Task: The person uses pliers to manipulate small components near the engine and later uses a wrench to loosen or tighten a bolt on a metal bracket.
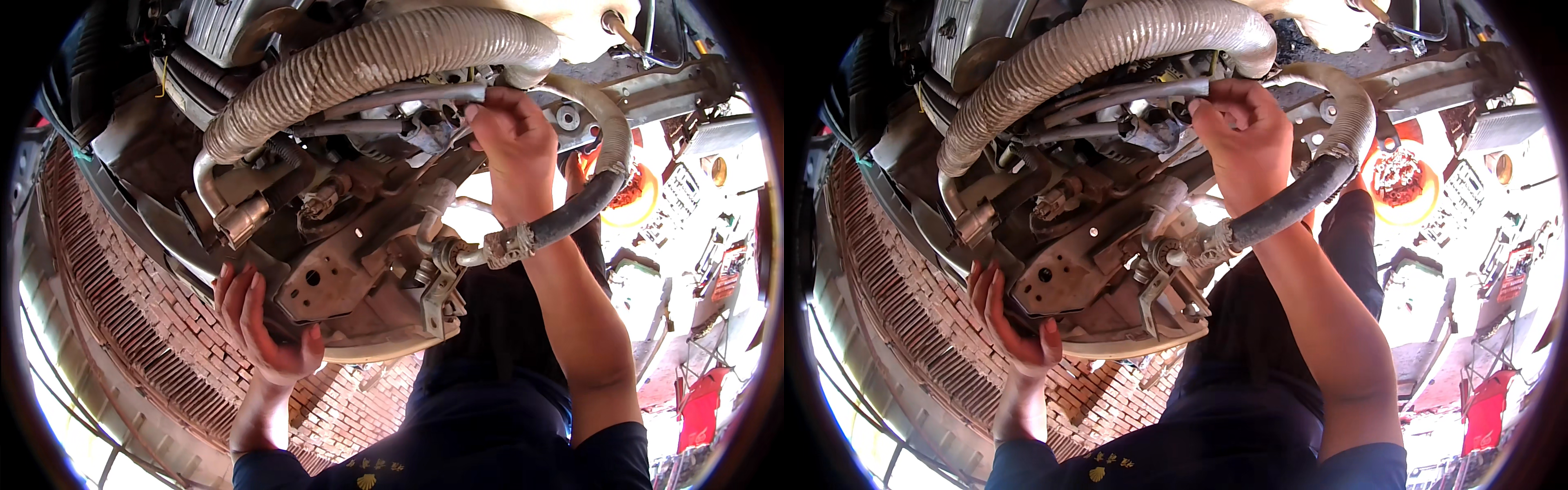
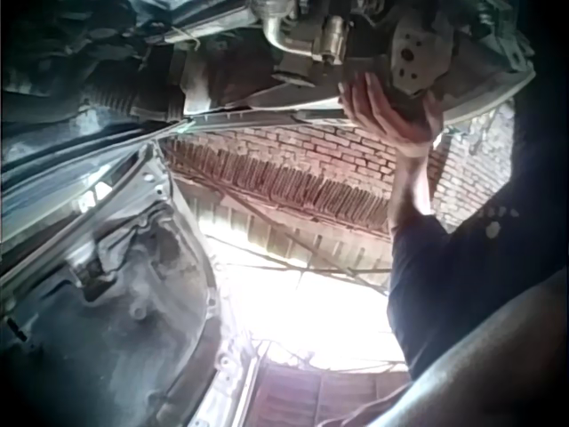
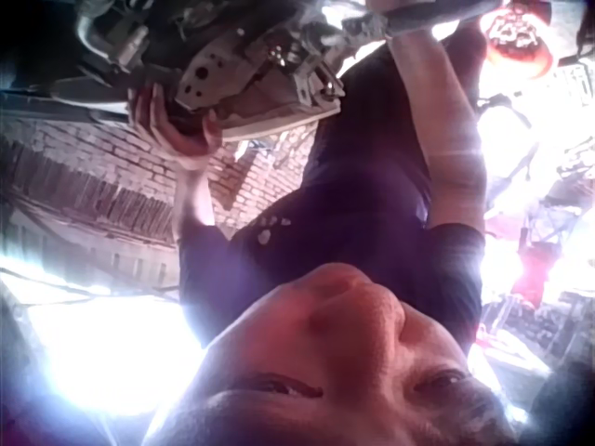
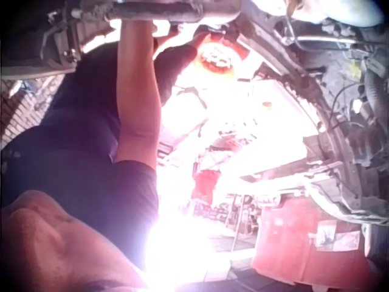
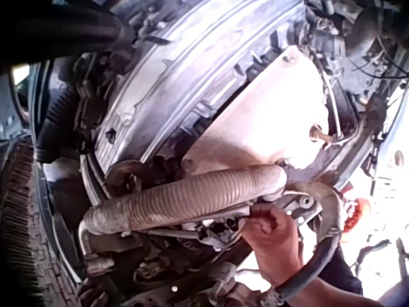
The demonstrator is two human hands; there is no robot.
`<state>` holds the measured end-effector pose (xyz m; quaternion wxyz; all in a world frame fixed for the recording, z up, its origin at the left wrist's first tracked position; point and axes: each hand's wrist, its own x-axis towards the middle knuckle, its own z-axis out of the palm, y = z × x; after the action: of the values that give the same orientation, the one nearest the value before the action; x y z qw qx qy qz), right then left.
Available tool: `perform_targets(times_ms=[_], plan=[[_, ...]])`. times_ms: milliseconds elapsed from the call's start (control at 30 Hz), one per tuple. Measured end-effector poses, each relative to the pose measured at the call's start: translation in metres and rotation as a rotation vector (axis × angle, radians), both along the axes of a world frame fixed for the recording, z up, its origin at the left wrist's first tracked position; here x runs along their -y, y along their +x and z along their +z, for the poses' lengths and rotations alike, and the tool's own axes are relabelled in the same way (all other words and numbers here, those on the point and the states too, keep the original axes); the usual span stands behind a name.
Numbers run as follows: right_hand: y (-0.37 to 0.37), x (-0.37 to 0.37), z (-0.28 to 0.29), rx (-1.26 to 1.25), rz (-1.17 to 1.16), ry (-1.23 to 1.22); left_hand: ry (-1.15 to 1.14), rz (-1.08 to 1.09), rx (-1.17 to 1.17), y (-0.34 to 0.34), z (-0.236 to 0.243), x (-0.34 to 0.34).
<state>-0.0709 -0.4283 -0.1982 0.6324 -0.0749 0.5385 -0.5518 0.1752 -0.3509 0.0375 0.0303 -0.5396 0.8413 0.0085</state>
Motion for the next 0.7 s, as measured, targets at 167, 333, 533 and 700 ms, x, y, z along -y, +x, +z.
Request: perform_targets(times_ms=[167,333,533,700], plan=[[-0.012,-0.005,0.0,0.073,0.035,-0.096,0.064,-0.005,0.018,0.002,0.004,0.0],[-0.022,-0.014,-0.012,0.421,0.098,-0.126,0.021,-0.004,0.032,-0.003,0.005,0.003],[-0.031,-0.02,-0.028,0.714,0.116,-0.279,0.029,-0.007,0.044,-0.008,0.01,0.005],[-0.037,-0.011,-0.03,0.749,0.205,-0.309,-0.149,0.039,-0.527,-0.053,0.0,0.006]])
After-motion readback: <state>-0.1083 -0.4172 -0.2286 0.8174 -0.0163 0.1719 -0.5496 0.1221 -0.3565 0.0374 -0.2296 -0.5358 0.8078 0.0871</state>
